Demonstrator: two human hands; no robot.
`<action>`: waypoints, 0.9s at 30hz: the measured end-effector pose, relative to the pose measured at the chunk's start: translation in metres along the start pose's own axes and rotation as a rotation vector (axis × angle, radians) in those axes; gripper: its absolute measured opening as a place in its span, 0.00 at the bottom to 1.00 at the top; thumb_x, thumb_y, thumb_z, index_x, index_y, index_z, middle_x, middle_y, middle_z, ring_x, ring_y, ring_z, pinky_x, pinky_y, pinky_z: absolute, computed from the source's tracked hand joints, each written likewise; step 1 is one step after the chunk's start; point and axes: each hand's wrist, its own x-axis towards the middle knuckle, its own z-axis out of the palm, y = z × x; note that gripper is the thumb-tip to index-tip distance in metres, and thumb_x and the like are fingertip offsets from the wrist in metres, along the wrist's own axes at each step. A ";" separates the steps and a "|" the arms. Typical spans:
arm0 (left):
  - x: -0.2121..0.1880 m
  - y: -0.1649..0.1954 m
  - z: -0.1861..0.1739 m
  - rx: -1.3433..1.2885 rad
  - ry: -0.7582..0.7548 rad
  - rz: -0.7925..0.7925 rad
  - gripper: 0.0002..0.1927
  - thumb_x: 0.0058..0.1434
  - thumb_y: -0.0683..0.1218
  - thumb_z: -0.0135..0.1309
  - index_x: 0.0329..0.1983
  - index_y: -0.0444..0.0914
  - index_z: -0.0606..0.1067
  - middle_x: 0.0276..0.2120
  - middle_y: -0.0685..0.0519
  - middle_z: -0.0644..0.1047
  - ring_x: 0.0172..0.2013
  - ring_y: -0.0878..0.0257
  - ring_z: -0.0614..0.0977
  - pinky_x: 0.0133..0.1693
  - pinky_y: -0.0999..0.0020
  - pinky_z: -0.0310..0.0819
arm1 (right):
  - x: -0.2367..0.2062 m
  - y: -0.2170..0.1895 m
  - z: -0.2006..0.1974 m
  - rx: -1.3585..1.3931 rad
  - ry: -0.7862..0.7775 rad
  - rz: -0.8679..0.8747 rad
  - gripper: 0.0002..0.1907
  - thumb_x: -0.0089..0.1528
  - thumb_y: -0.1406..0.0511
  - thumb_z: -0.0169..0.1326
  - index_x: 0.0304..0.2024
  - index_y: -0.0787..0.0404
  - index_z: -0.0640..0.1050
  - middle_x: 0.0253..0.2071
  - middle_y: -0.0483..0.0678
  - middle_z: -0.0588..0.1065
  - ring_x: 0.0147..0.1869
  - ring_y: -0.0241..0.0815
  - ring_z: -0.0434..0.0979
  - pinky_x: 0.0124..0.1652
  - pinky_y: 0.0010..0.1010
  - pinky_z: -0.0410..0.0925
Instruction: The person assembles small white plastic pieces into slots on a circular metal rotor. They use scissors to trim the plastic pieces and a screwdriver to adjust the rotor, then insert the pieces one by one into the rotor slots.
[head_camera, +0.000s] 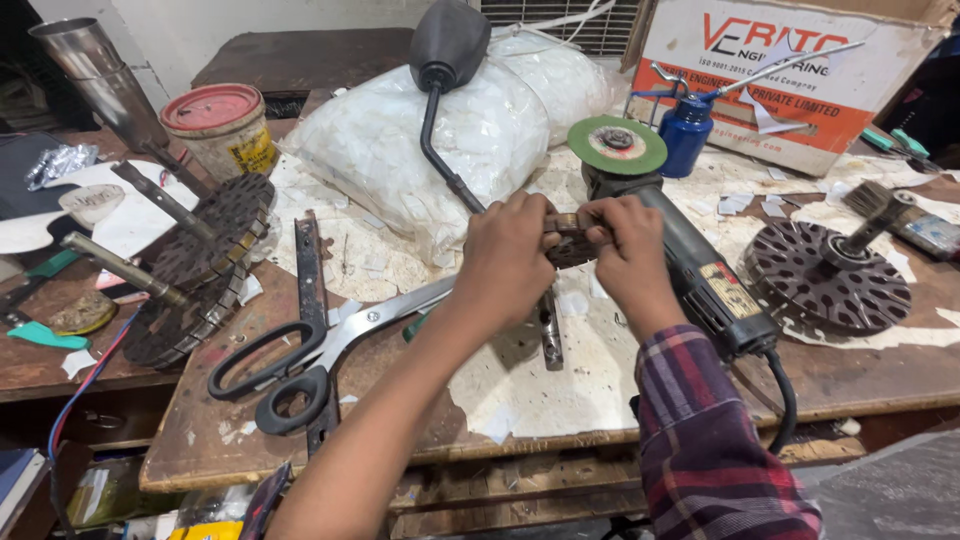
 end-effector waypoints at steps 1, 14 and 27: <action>0.004 -0.007 -0.004 -0.060 -0.026 -0.031 0.11 0.54 0.37 0.56 0.41 0.33 0.73 0.40 0.41 0.77 0.44 0.41 0.78 0.46 0.47 0.69 | 0.004 -0.004 0.006 0.112 -0.015 0.108 0.13 0.61 0.75 0.53 0.48 0.59 0.78 0.44 0.51 0.75 0.50 0.52 0.71 0.51 0.38 0.65; 0.057 -0.053 0.013 -0.213 -0.054 -0.245 0.14 0.58 0.44 0.57 0.46 0.33 0.77 0.44 0.39 0.79 0.49 0.42 0.79 0.50 0.52 0.70 | 0.049 0.008 0.032 0.641 -0.195 0.510 0.09 0.71 0.69 0.44 0.50 0.58 0.74 0.37 0.40 0.71 0.40 0.29 0.65 0.41 0.22 0.63; 0.070 -0.053 -0.008 -0.598 -0.304 -0.427 0.10 0.61 0.41 0.56 0.44 0.33 0.79 0.31 0.51 0.79 0.33 0.65 0.77 0.37 0.66 0.73 | 0.057 0.005 0.034 0.670 -0.223 0.585 0.07 0.71 0.69 0.44 0.47 0.58 0.74 0.35 0.39 0.70 0.38 0.29 0.63 0.38 0.22 0.61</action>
